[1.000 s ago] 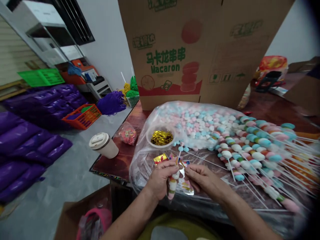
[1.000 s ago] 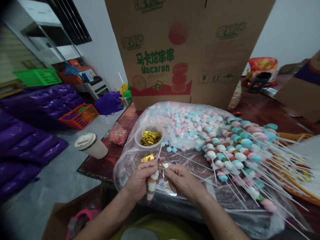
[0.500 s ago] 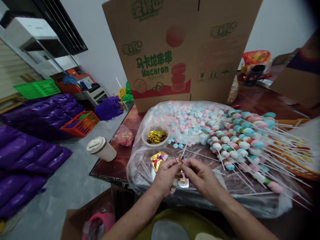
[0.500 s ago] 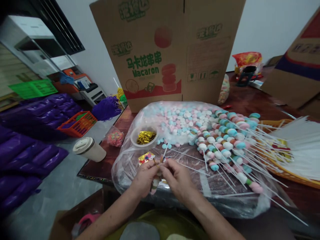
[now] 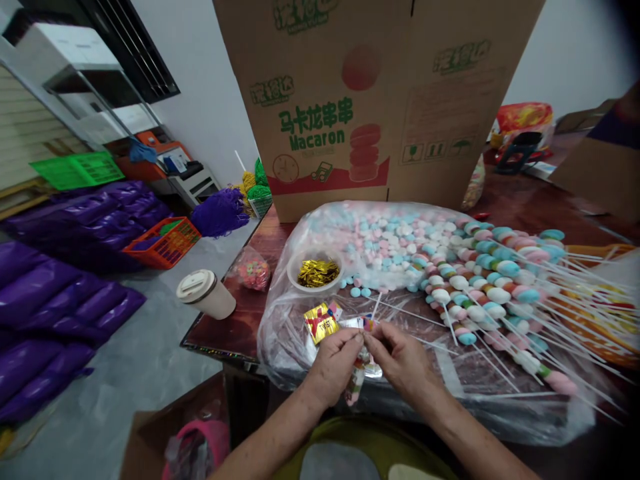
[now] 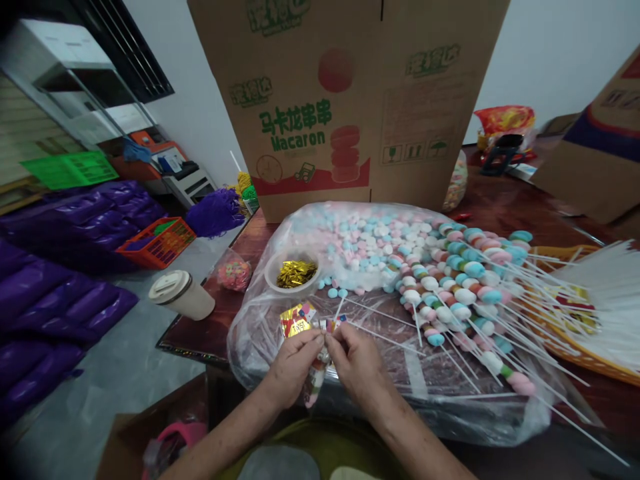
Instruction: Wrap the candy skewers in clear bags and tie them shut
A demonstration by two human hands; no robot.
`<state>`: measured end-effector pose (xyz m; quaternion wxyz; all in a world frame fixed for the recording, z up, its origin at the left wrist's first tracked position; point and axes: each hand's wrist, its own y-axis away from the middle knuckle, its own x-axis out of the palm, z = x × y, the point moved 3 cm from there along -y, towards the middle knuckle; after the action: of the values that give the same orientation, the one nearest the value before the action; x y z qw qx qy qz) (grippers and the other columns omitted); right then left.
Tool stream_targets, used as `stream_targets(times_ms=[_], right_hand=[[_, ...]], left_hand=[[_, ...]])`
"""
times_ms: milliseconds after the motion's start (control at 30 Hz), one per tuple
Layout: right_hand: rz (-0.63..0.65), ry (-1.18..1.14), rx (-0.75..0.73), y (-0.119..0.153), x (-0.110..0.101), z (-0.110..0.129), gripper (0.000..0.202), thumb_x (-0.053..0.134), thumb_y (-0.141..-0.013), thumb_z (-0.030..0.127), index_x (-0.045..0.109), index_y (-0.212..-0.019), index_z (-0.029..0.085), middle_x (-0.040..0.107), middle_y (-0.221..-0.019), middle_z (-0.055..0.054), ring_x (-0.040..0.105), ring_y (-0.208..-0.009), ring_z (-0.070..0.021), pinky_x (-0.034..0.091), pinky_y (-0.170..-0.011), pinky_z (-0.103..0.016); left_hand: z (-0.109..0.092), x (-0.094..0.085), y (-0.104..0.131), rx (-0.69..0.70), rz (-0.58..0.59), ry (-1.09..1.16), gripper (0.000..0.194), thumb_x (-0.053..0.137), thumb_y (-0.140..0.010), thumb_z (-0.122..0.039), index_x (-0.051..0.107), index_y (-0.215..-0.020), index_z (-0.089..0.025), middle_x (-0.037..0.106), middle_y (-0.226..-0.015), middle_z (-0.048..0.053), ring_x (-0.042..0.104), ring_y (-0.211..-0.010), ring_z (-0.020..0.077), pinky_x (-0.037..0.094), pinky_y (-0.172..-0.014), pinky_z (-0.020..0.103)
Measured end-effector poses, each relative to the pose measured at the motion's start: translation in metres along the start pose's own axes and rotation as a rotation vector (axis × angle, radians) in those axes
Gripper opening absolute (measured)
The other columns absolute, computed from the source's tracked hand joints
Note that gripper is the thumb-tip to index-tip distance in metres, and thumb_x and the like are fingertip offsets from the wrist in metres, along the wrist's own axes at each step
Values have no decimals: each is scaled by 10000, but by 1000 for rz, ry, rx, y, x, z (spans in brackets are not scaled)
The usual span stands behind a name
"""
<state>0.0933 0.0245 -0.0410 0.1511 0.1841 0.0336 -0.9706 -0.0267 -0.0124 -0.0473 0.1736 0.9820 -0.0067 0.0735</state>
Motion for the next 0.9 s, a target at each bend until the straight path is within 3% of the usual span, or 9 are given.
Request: stream_targets(times_ms=[100,200,300,467,533,633,767,833,900], right_hand=[[39,-137,82,4,2,-9,303,528,-768,488,511,-809,188,412,-500,61,359,-449,-102,289,-429,-219],[172,-126,-22,7,-2,-6,287,507,-809,459,560,-787,178,433,-536,41,384,-488,-105,309,-455,-218],[297,-37,-215,10,-14,11,292,491,-842,400,605,-702,171,530,-611,4,466,-582,-124,363,-546,-225],[583,-134,-260,17,-17,22,324,410,-897,376,640,-774,183,643,-657,-6,575,-613,-138,413,-605,-231],[446,-63,-288,16,-14,15,332,416,-895,372,607,-703,181,621,-621,-6,550,-576,-126,399,-573,-225],[76,210,-389,12,-14,6,325,425,-889,324,521,-613,183,541,-550,2,460,-496,-104,334,-493,-219],[-238,544,-702,13,-22,19,256,363,-884,184,530,-691,177,532,-585,-31,468,-551,-138,335,-552,-260],[-294,651,-813,18,-25,28,233,353,-863,128,544,-740,175,535,-601,-44,474,-583,-159,332,-576,-283],[-238,713,-889,23,-23,31,242,338,-829,79,540,-742,182,535,-595,-45,464,-567,-165,313,-554,-295]], left_hand=[[0,1,-1,35,-43,11,270,556,-747,-401,569,-679,-140,429,-481,-53,334,-323,37,243,-317,164],[4,0,-1,-54,-10,198,241,630,-675,-347,546,-602,-133,460,-459,-40,371,-354,44,264,-356,163],[8,0,-1,-204,129,382,239,714,-546,-291,555,-585,-117,534,-484,-4,472,-402,83,346,-404,189],[7,3,3,-329,431,534,407,771,-475,-246,606,-815,-93,596,-567,22,558,-474,135,472,-512,278],[7,5,3,-306,392,558,484,777,-490,-229,580,-917,-118,599,-601,7,550,-481,125,472,-515,275],[6,8,-2,-188,131,526,509,762,-556,-214,517,-1000,-172,578,-615,-36,512,-469,83,427,-510,220],[-10,11,-3,64,-200,314,529,756,-622,-326,475,-1054,-208,592,-685,-46,548,-595,74,405,-603,183],[-25,12,-1,-5,-131,277,540,673,-667,-507,498,-1075,-199,608,-692,-20,561,-607,97,412,-608,204],[-43,8,3,-121,57,320,637,489,-694,-696,539,-1075,-187,619,-670,17,560,-564,127,422,-576,245]])
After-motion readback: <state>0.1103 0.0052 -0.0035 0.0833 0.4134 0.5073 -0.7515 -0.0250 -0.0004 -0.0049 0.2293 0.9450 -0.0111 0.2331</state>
